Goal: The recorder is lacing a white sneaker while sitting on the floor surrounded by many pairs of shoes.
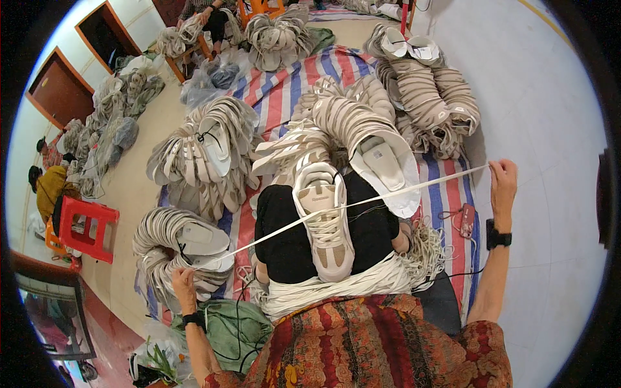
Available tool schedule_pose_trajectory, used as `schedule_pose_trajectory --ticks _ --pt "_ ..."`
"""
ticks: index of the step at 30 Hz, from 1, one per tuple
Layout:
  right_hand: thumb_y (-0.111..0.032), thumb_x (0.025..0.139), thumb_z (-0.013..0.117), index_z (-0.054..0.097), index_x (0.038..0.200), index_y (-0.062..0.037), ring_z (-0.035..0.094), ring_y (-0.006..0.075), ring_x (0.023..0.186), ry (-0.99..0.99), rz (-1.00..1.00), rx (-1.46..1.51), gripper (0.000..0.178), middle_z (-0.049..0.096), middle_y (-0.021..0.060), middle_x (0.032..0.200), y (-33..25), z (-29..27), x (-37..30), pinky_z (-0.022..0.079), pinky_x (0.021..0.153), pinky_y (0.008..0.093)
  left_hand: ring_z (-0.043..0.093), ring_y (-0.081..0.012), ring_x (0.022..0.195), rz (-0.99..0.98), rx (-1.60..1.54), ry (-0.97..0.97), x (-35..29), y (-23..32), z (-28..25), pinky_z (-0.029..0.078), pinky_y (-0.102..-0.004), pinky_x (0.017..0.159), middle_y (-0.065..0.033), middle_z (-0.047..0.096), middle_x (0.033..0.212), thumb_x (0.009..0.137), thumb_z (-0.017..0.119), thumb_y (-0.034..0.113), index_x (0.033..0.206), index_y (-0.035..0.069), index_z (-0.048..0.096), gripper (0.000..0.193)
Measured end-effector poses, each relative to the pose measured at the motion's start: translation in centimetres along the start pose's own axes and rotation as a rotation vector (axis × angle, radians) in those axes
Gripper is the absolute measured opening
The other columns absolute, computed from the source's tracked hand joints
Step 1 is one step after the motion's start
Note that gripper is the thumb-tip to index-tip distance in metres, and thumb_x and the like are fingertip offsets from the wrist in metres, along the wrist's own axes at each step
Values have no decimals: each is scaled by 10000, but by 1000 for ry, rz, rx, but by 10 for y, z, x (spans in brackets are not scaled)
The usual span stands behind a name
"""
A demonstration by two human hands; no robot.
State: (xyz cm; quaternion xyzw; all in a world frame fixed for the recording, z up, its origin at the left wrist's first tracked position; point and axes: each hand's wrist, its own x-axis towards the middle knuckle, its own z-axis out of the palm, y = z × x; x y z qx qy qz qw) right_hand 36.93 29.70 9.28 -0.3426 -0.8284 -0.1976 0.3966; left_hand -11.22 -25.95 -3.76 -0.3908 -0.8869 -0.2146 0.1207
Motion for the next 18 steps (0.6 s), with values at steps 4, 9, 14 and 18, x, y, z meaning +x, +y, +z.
schedule_pose_trajectory --ticks 4,9,14,18 --pt "-43 769 569 618 915 -54 491 276 682 123 295 -85 154 524 98 745 -34 -26 -42 419 681 368 564 -291 669 -159 -125 240 -14 -16 40 440 -335 637 -147 615 776 828 551 105 902 1 608 139" --pt "-20 753 573 579 893 -42 547 292 747 -125 -31 595 142 569 108 787 -127 -6 -50 442 679 379 599 -201 674 -273 -333 165 44 26 59 455 -307 641 -118 622 740 874 483 113 916 -45 597 199" --pt "-56 806 551 552 887 5 580 221 641 -620 224 1216 101 597 96 730 -218 34 -40 461 567 314 588 -127 614 -290 -1058 74 121 138 59 475 -231 539 -113 629 808 860 524 81 1091 -49 535 265" --pt "-70 838 520 556 872 15 550 122 544 -905 613 1530 98 615 62 699 -231 72 -40 434 470 249 576 -114 599 -285 -1217 -208 143 220 47 413 -195 442 -108 621 812 856 526 75 1126 -50 487 300"
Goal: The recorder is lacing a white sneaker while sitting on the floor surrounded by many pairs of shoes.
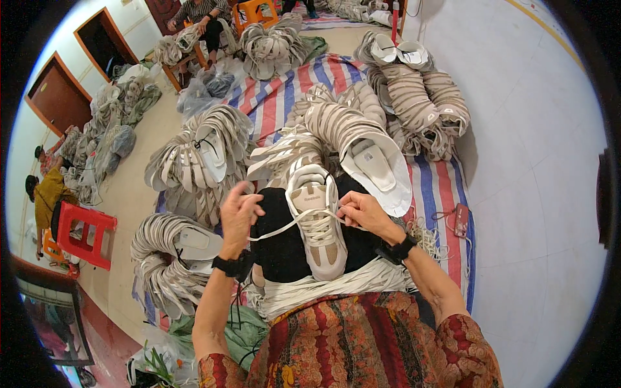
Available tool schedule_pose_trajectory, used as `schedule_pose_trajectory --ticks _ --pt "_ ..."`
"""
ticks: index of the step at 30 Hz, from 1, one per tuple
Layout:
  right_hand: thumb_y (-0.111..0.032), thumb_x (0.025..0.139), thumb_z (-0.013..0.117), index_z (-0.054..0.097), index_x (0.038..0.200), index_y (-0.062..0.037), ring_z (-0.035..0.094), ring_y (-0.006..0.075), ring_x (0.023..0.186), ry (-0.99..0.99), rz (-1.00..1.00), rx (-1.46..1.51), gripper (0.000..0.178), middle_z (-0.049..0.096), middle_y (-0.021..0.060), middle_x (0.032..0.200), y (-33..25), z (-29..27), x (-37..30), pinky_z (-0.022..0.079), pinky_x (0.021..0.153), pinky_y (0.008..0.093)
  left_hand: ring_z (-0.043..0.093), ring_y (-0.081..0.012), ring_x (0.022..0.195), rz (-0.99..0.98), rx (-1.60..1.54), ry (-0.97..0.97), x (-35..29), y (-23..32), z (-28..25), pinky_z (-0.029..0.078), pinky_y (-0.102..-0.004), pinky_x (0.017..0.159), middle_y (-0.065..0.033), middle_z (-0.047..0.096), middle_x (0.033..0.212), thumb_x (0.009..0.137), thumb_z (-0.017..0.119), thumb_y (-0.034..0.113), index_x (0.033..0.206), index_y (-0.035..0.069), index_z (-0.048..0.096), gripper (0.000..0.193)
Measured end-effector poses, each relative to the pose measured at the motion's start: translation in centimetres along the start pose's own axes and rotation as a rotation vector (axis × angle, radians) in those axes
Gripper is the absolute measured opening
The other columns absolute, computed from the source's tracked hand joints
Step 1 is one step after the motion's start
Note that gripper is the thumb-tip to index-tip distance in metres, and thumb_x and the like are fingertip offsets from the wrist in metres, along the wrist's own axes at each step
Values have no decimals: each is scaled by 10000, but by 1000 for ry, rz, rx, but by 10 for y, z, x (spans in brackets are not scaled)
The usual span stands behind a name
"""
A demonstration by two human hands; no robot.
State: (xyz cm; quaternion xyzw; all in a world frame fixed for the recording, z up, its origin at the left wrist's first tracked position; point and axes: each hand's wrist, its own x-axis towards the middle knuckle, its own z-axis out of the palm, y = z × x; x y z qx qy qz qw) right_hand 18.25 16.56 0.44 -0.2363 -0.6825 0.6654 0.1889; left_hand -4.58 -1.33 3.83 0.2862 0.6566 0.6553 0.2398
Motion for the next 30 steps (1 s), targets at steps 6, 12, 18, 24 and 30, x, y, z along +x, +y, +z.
schedule_pose_trajectory --ticks 6,12,18,24,30 --pt "-138 818 541 610 760 20 546 89 544 -65 -21 -292 182 615 46 639 7 -1 15 434 507 231 565 -99 561 -114 -19 -262 3 -2 56 415 -192 431 -85 622 791 848 532 58 964 -42 580 161" --pt "-159 777 537 622 791 5 568 145 572 -96 -103 -393 185 599 73 616 8 -1 24 444 552 285 575 -90 580 -93 114 -387 3 -11 89 452 -202 462 -60 624 756 846 549 63 916 -38 611 138" --pt "-139 781 555 595 767 15 469 98 551 -202 -45 -483 160 532 17 590 -11 -8 31 398 523 254 549 -74 500 -106 172 -390 5 -7 103 441 -197 445 -46 622 676 835 562 88 884 -25 636 143" --pt "-187 744 552 607 705 0 561 272 533 -101 -262 -644 200 579 120 589 -16 3 32 437 535 347 584 -85 549 -40 30 -381 1 -13 102 464 -203 481 -53 626 687 825 563 70 889 -20 641 136" --pt "-200 745 647 605 854 -27 566 242 853 108 -580 -740 209 615 130 872 -33 11 35 407 760 347 617 -120 675 38 -11 85 -18 -17 44 513 -222 587 -87 642 815 836 566 47 961 -13 624 150"
